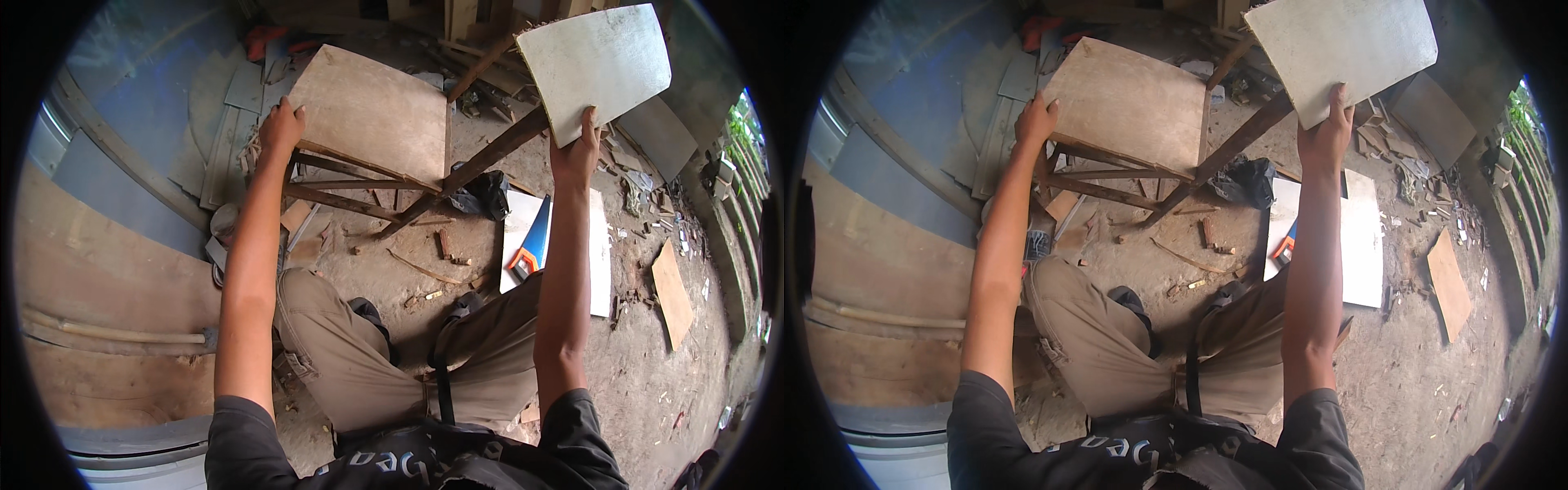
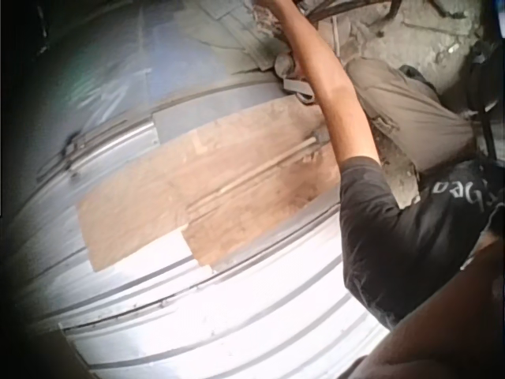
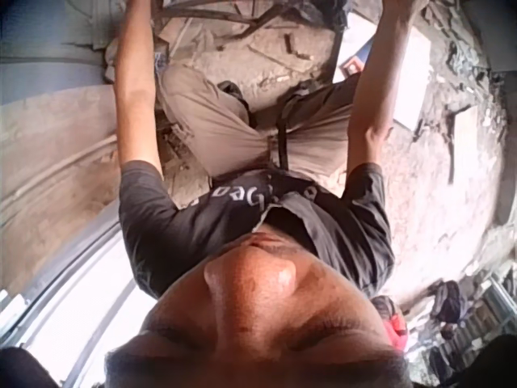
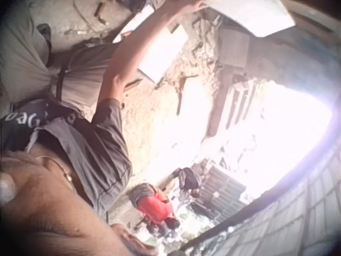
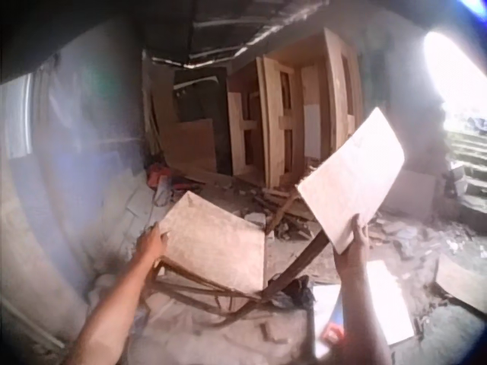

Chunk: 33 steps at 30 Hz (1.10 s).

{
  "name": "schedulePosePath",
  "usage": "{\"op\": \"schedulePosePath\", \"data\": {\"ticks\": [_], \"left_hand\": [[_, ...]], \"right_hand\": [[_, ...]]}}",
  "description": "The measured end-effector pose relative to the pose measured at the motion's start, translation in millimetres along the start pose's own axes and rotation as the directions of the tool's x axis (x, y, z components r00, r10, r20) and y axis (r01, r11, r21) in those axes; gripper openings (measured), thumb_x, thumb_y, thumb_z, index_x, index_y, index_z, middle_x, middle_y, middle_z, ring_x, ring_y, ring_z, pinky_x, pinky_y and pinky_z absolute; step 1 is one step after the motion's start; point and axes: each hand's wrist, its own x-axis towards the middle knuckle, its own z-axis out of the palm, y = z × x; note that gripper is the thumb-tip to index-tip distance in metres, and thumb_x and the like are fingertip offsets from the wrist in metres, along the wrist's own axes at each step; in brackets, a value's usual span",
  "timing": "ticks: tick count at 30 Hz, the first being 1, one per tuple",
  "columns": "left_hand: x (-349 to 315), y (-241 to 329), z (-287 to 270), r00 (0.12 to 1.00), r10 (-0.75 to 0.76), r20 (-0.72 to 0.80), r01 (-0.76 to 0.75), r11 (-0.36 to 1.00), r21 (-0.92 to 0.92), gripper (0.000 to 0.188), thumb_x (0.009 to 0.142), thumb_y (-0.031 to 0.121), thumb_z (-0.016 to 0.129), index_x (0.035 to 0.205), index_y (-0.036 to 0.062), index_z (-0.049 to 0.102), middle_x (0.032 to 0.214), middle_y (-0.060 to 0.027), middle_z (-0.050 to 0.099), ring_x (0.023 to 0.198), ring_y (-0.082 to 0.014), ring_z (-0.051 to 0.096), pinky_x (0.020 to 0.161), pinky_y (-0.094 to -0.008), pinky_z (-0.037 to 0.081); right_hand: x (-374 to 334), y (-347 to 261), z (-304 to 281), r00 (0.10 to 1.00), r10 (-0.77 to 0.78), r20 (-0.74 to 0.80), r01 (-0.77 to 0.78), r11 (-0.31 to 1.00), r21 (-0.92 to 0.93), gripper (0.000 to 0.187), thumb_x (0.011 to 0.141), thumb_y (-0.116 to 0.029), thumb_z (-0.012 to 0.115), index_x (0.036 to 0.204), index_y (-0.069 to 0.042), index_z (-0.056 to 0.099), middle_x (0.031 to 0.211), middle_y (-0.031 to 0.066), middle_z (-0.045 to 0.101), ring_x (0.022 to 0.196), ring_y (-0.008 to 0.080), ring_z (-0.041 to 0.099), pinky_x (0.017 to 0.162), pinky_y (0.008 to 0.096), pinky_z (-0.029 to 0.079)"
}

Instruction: The person sits on the floor and hammers nails into a white rectangular board. They repeatedly pick up nails, position them on the board, and strike them with a hammer.

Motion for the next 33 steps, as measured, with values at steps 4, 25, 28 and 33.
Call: {"op": "schedulePosePath", "data": {"ticks": [4, 25, 28, 33], "left_hand": [[11.2, -5.7, 15.8, 0.998, 0.064, -0.028, -0.066, 0.995, -0.075, 0.055, 0.094, 0.040, 0.057, 0.134, 0.0021, 0.050, 0.121, -0.0244, 0.061, 0.108, -0.0418, 0.061, 0.088, -0.0504, 0.051], [-59.9, 84.4, 91.7, 0.782, -0.616, 0.089, 0.298, 0.245, -0.923, 0.101, 0.084, 0.054, 0.068, 0.150, -0.0015, 0.016, 0.150, -0.0288, 0.021, 0.140, -0.0413, 0.030, 0.110, -0.0507, 0.035], [-96.2, 105.7, 102.1, 0.688, -0.522, 0.504, 0.523, -0.126, -0.843, 0.115, 0.079, 0.061, 0.071, 0.153, 0.0000, 0.009, 0.156, -0.0261, 0.015, 0.144, -0.0373, 0.024, 0.115, -0.0498, 0.029], [-90.2, 134.1, 84.9, 0.827, -0.367, 0.426, 0.416, -0.111, -0.902, 0.111, 0.077, 0.053, 0.077, 0.154, 0.0036, 0.015, 0.157, -0.0187, 0.021, 0.144, -0.0326, 0.026, 0.117, -0.0495, 0.023]], "right_hand": [[-2.6, -3.8, 5.8, 0.997, 0.028, -0.075, -0.032, 0.998, -0.048, 0.052, 0.098, -0.032, 0.060, 0.141, -0.013, 0.037, 0.131, 0.0080, 0.049, 0.119, 0.0248, 0.053, 0.093, 0.0424, 0.051], [-4.0, -8.1, 9.7, 0.998, -0.056, -0.018, 0.055, 0.995, -0.083, 0.046, 0.098, -0.030, 0.061, 0.136, -0.011, 0.043, 0.129, 0.0071, 0.054, 0.115, 0.0205, 0.056, 0.091, 0.0382, 0.053], [-17.5, -25.0, 10.3, 0.988, -0.019, -0.156, -0.012, 0.982, -0.190, 0.047, 0.097, -0.032, 0.061, 0.135, -0.011, 0.043, 0.128, 0.0075, 0.053, 0.114, 0.0208, 0.056, 0.088, 0.0384, 0.053], [-18.7, -45.4, -57.5, 0.951, 0.023, -0.307, -0.093, 0.972, -0.215, 0.044, 0.092, -0.025, 0.067, 0.129, -0.005, 0.053, 0.117, 0.0089, 0.059, 0.107, 0.0196, 0.059, 0.082, 0.0398, 0.055]]}}
